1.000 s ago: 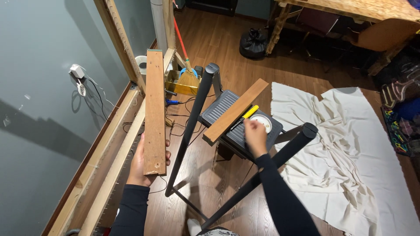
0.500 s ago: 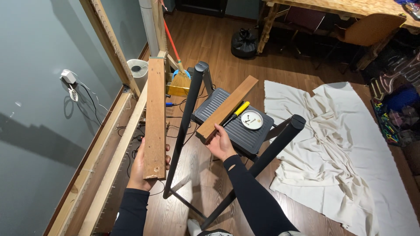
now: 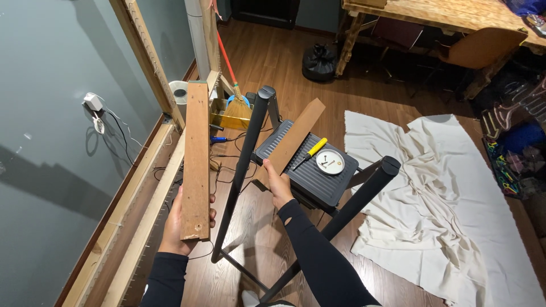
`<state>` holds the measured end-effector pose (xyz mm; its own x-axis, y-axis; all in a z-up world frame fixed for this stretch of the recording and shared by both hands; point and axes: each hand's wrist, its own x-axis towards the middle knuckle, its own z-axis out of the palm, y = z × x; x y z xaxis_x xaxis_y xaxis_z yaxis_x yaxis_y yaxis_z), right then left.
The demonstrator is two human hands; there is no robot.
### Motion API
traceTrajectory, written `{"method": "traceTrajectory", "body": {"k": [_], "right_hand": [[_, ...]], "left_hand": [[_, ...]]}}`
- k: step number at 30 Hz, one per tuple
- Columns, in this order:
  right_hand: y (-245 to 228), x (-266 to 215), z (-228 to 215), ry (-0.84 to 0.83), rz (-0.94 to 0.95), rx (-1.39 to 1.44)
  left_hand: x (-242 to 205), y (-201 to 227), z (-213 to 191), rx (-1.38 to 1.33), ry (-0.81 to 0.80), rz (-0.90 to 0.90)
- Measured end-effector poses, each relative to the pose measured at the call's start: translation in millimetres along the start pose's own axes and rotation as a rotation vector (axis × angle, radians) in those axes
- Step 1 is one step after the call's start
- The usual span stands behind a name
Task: The person uses a screwdriver to remove screws and metal brackets from a wooden frame structure.
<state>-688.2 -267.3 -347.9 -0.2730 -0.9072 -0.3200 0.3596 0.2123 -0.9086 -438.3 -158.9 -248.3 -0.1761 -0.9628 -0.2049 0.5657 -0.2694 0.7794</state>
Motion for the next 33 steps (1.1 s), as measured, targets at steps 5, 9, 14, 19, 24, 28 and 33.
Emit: {"method": "traceTrajectory", "body": {"k": [5, 9, 14, 19, 24, 28, 33], "right_hand": [[-8, -7, 7, 0.097, -0.052, -0.108], [-5, -6, 9, 0.133, -0.077, -0.138], [-4, -2, 13, 0.156, 0.012, -0.171], [18, 19, -3, 0.166, 0.046, -0.197], [0, 6, -8, 0.151, 0.138, -0.227], [-11, -6, -8, 0.099, 0.146, -0.197], [1, 3, -20, 0.067, 0.182, -0.023]], "left_hand": [[-1, 1, -1, 0.007, 0.01, -0.009], [0, -1, -4, 0.019, 0.028, -0.012], [0, -3, -8, 0.012, 0.023, 0.002], [-3, 1, -6, 0.022, 0.02, 0.008], [-4, -1, -10, 0.017, 0.027, 0.002], [-3, -6, -13, 0.014, 0.026, 0.003], [-5, -5, -7, -0.006, 0.031, -0.028]]}}
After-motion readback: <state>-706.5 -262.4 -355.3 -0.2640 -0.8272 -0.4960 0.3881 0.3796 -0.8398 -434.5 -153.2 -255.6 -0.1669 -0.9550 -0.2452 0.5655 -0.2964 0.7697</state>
